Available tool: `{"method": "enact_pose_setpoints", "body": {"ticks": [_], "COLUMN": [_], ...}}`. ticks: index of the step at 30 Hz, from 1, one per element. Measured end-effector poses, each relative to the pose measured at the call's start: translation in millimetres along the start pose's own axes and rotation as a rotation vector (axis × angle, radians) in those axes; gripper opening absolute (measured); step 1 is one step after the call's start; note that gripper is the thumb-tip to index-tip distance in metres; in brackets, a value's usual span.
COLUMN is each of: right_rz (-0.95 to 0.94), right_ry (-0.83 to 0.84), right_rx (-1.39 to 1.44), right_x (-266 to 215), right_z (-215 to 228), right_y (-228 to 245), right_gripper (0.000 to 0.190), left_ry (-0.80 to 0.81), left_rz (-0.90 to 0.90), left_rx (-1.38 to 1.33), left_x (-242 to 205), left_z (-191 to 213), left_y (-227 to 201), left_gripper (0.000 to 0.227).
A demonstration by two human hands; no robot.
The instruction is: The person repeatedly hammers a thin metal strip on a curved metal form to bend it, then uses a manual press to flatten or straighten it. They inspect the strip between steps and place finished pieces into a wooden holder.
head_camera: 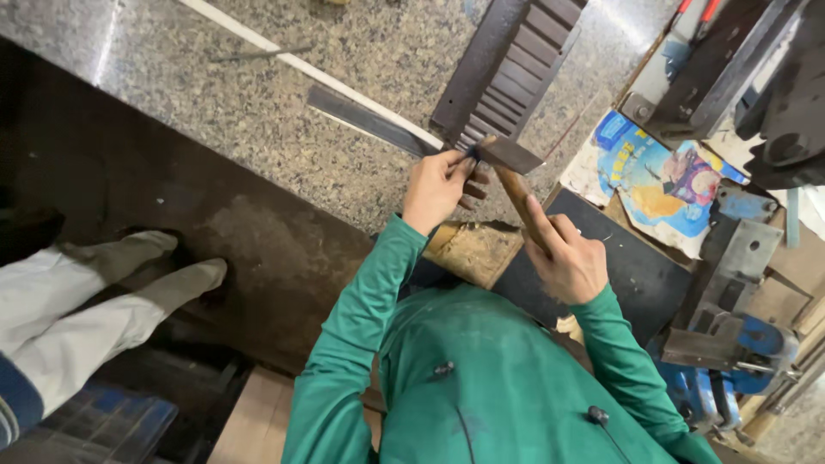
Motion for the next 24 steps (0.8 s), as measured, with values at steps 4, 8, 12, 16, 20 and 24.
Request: {"method": "enact_pose_setpoints", "body": {"ticks": [4, 8, 12, 16, 20, 24], "right_rz": [0.034, 0.019, 0.042, -0.014, 0.014, -0.004], "right_ry": [-0.085, -0.035, -0.091, 0.012, -0.018, -0.001], "right_rx": [0.043, -0.02, 0.097, 0.02, 0.043, 0.443], "right_x": [1, 1, 6, 14, 21, 16], "right_z": [4, 4, 9, 3, 4, -5], "right_y": [7, 7, 12, 14, 25, 16], "right_gripper": [0.066, 0.069, 0.066, 0.066, 0.069, 0.073], "left_ry": [0.004, 0.015, 0.015, 0.016, -0.007, 0.021], "left_rz": [-0.008, -0.065, -0.041, -0.022, 0.005, -0.013], "left_rx": [0.053, 0.093, 0.001, -0.008, -0.002, -0.029], "left_x": [1, 4, 7, 12, 4, 5], "left_z": [0, 0, 5, 4, 3, 3], "left_y": [-2, 3, 6, 14, 10, 14], "left_gripper": [0.024, 0.024, 0.023, 0.026, 0.023, 0.023]}}
Point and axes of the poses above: each hand's wrist, its own x-axis towards the middle knuckle, its own z-axis out of the back of the hand, y = z × x, the point moved 1 cm from there along x, towards the middle knuckle, and after that the axes turned 12 degrees about -z, right-handed, at the moved point
